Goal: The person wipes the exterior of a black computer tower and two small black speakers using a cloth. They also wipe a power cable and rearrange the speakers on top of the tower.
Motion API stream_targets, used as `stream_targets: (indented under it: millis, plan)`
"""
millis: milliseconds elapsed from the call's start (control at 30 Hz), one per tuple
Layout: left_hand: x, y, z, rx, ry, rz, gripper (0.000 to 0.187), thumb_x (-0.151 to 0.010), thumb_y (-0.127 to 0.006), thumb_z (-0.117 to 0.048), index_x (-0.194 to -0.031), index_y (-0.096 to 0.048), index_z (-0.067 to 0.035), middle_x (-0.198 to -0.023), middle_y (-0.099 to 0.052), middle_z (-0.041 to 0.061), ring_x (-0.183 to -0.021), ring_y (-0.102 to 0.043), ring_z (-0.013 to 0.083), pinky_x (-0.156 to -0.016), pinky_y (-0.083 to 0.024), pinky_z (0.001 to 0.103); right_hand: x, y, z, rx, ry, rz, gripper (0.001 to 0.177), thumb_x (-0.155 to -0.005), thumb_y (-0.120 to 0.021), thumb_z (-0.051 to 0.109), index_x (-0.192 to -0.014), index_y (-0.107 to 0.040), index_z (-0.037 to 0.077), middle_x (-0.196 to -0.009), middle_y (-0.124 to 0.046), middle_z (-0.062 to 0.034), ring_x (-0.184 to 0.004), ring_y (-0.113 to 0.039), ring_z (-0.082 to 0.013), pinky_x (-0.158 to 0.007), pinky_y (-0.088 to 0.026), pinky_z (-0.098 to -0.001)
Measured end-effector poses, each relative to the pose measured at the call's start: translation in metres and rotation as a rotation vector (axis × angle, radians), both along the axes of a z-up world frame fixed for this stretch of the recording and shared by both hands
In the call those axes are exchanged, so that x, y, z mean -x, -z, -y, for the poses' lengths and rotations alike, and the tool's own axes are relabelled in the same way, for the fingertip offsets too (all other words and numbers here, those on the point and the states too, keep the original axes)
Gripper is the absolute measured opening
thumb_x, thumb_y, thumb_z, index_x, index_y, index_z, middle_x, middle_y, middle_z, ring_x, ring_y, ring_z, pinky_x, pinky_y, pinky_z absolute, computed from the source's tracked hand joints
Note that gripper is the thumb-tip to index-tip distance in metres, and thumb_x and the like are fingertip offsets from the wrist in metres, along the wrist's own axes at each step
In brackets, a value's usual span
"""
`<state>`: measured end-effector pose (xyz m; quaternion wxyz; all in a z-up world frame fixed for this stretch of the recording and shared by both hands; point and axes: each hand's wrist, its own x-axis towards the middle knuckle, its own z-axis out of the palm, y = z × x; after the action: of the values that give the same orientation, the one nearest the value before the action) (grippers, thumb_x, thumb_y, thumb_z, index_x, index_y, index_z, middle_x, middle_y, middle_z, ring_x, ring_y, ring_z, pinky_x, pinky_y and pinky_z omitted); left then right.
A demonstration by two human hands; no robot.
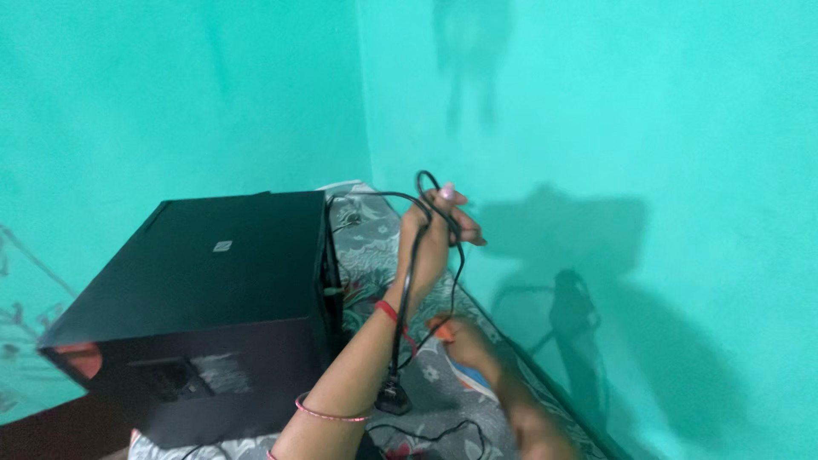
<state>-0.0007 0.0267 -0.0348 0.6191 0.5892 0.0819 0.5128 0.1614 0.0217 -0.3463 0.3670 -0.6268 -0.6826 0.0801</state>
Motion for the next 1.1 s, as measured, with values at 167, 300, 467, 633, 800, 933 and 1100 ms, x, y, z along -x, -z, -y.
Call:
stream_targets:
  millis: [167,300,467,633,800,933,1100]
  plan:
    - [-0.046,0.023,0.009,-0.011,0.142,-0.035,0.043,-0.108,-0.048,-0.035,-0.115,-0.054,0.007,-0.081,-0.068,0.016,-0.075,-0.074,0.0247,-0.072,-0.064,0.034,-0.05,-0.093,0.082,0.12,0.369,-0.573,0.049,-0.077,-0.071,0.007,-0.126,-0.068,0.014,-0.118,-0.072,-0.0059,-0.106,-0.068,-0.0216,-0.089,-0.055,-0.0373]
    - [-0.091,0.073,0.028,0.271,0.336,-0.034,0.035,-0.109,-0.046,-0.026,-0.122,-0.05,0.007,-0.086,-0.07,0.018,-0.08,-0.074,0.0241,-0.076,-0.063,0.035,-0.044,-0.18,0.166,0.057,0.541,-0.693,0.058,-0.076,-0.075,0.012,-0.133,-0.064,0.015,-0.117,-0.071,-0.0044,-0.1,-0.069,-0.0204,-0.084,-0.056,-0.0365]
    - [-0.153,0.141,0.03,0.316,0.316,-0.058,0.031,-0.107,-0.041,-0.02,-0.123,-0.052,0.005,-0.089,-0.07,0.017,-0.078,-0.072,0.0231,-0.074,-0.062,0.034,-0.024,-0.203,0.202,-0.13,0.391,-0.433,0.074,-0.076,-0.082,0.015,-0.144,-0.054,0.012,-0.138,-0.06,-0.0085,-0.123,-0.06,-0.0226,-0.101,-0.047,-0.0344]
    - [-0.155,0.196,0.022,0.084,-0.102,-0.309,0.026,-0.108,-0.046,-0.019,-0.112,-0.061,0.001,-0.083,-0.067,0.018,-0.074,-0.07,0.0221,-0.063,-0.056,0.037,-0.013,-0.186,0.189,0.03,0.43,-0.471,0.084,-0.072,-0.084,0.017,-0.147,-0.048,0.015,-0.138,-0.061,-0.01,-0.123,-0.062,-0.0242,-0.102,-0.049,-0.0371]
    - [-0.141,0.208,0.032,-0.168,-0.468,-0.72,0.031,-0.105,-0.049,-0.031,-0.108,-0.062,-0.004,-0.089,-0.072,0.021,-0.082,-0.068,0.041,-0.069,-0.052,0.054,-0.018,-0.172,0.168,0.035,0.509,-0.2,0.07,-0.072,-0.075,0.015,-0.14,-0.056,0.01,-0.132,-0.066,-0.0174,-0.119,-0.067,-0.0311,-0.099,-0.052,-0.0388]
    - [-0.132,0.217,0.023,-0.183,-0.561,-0.848,0.037,-0.102,-0.05,-0.042,-0.106,-0.064,-0.007,-0.095,-0.072,0.023,-0.091,-0.067,0.0463,-0.075,-0.051,0.058,-0.018,-0.166,0.152,-0.057,0.529,-0.111,0.064,-0.075,-0.069,0.014,-0.139,-0.059,0.01,-0.127,-0.068,-0.0197,-0.114,-0.066,-0.0366,-0.095,-0.053,-0.0422]
    - [-0.135,0.263,0.005,-0.142,-0.54,-1.047,0.045,-0.103,-0.053,-0.049,-0.1,-0.068,-0.007,-0.103,-0.072,0.023,-0.098,-0.067,0.0457,-0.082,-0.054,0.056,-0.001,-0.158,0.145,0.011,0.412,-0.177,0.065,-0.078,-0.075,0.025,-0.139,-0.058,0.012,-0.115,-0.073,-0.0161,-0.105,-0.07,-0.0348,-0.089,-0.054,-0.0422]
